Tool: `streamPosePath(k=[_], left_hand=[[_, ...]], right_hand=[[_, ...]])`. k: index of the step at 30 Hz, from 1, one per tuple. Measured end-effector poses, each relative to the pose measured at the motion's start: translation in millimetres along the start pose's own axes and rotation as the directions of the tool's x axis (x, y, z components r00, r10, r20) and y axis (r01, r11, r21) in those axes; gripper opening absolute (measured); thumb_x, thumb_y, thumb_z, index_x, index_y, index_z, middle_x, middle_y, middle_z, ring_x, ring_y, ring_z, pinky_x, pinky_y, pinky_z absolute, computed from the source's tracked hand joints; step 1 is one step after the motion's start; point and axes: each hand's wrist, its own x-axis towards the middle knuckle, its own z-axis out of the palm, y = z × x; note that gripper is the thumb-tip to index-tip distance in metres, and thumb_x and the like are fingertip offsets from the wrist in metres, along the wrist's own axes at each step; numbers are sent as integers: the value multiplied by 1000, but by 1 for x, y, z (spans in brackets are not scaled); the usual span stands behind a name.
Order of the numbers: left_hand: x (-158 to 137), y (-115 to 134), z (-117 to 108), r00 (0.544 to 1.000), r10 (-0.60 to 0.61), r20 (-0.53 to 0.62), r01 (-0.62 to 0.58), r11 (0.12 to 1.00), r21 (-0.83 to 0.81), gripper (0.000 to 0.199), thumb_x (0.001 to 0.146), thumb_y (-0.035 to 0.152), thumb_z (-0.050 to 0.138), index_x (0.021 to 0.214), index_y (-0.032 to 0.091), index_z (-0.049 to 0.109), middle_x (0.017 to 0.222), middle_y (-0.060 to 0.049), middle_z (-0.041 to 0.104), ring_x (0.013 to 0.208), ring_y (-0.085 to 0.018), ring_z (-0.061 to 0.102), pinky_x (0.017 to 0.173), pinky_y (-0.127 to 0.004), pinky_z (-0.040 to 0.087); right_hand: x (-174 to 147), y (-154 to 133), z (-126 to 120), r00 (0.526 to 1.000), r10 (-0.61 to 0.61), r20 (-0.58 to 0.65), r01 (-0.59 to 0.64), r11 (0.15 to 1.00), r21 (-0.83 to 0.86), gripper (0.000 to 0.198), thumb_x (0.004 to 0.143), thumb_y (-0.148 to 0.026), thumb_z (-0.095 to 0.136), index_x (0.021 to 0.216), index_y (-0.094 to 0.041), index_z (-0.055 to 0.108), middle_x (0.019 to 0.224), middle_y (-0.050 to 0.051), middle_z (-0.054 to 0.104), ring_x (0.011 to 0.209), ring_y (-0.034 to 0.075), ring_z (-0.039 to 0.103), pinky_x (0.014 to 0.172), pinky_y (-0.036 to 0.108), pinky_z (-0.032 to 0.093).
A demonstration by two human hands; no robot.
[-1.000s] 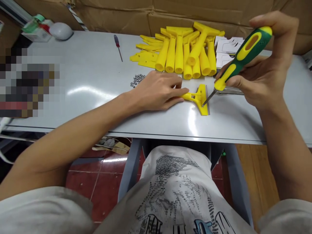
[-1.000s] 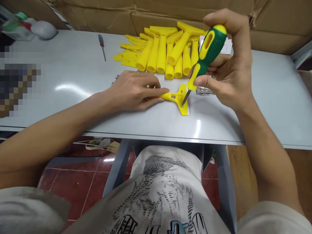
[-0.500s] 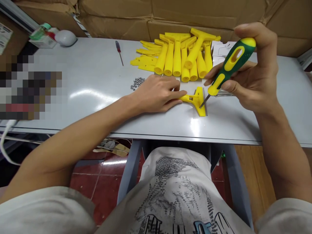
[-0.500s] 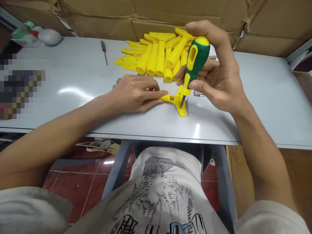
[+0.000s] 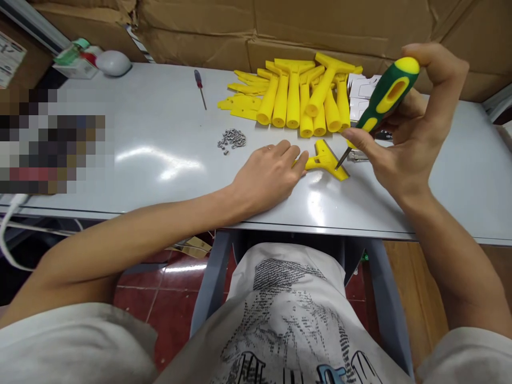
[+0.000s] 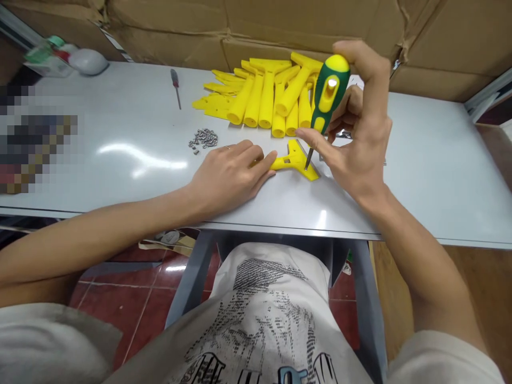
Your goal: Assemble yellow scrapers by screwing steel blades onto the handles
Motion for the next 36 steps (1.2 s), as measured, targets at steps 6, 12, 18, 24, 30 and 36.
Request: streamPosePath(k=[6, 12, 18, 24, 30, 36], left_hand=[[1, 1, -3, 1000, 10, 14, -9, 1000, -19, 23, 117, 21, 61, 131, 14, 77, 102, -15, 77, 101, -32, 73, 75, -40, 55], [7, -14, -1, 997, 56, 53, -54, 998, -38, 27, 120, 28, 57, 129, 15, 79, 104, -15, 78, 101, -31, 74, 73, -39, 53], [9, -27, 7, 998, 37, 41, -32, 992, -125, 29, 122, 40, 57, 123, 21, 79, 108, -11, 79, 105, -30, 75, 84, -40, 54], [11, -43, 13, 995, 98, 19, -93, 979, -181, 37, 123, 47, 53, 128, 26, 83, 110, -11, 80, 107, -31, 73, 85, -40, 52], [13, -49, 16, 991, 134, 2, -132, 977, -166, 39, 123, 47, 51, 133, 28, 84, 106, -12, 80, 103, -31, 73, 75, -38, 48], [13, -48, 15, 993, 121, 14, -116, 975, -187, 36, 122, 47, 54, 136, 31, 84, 108, -12, 81, 103, -31, 74, 75, -38, 49]], right_hand=[[-8, -11, -4, 994, 89, 69, -91, 996, 24, 93, 82, -72, 98, 162, -55, 53, 170, -5, 50, 124, 28, 79, 81, 34, 77], [10, 16, -2, 990, -139, 20, 137, 989, 62, 91, 79, -79, 97, 158, -52, 61, 155, -3, 56, 87, 10, 73, 70, 28, 70], [9, 3, -12, 995, -19, -99, 29, 995, 100, 75, 88, -68, 95, 153, -51, 61, 163, -4, 40, 108, 20, 81, 93, 42, 76], [2, 9, -20, 995, 80, 60, -90, 975, 201, 82, 86, -66, 97, 151, -57, 48, 166, -5, 41, 130, 31, 80, 100, 52, 78], [-2, 16, -12, 981, 142, 132, -174, 948, 265, 86, 80, -66, 101, 145, -48, 47, 147, -1, 63, 115, 28, 84, 93, 55, 79], [-3, 8, -13, 964, 199, 175, -244, 925, 292, 90, 76, -65, 103, 144, -48, 47, 141, 0, 65, 125, 33, 82, 88, 54, 79]])
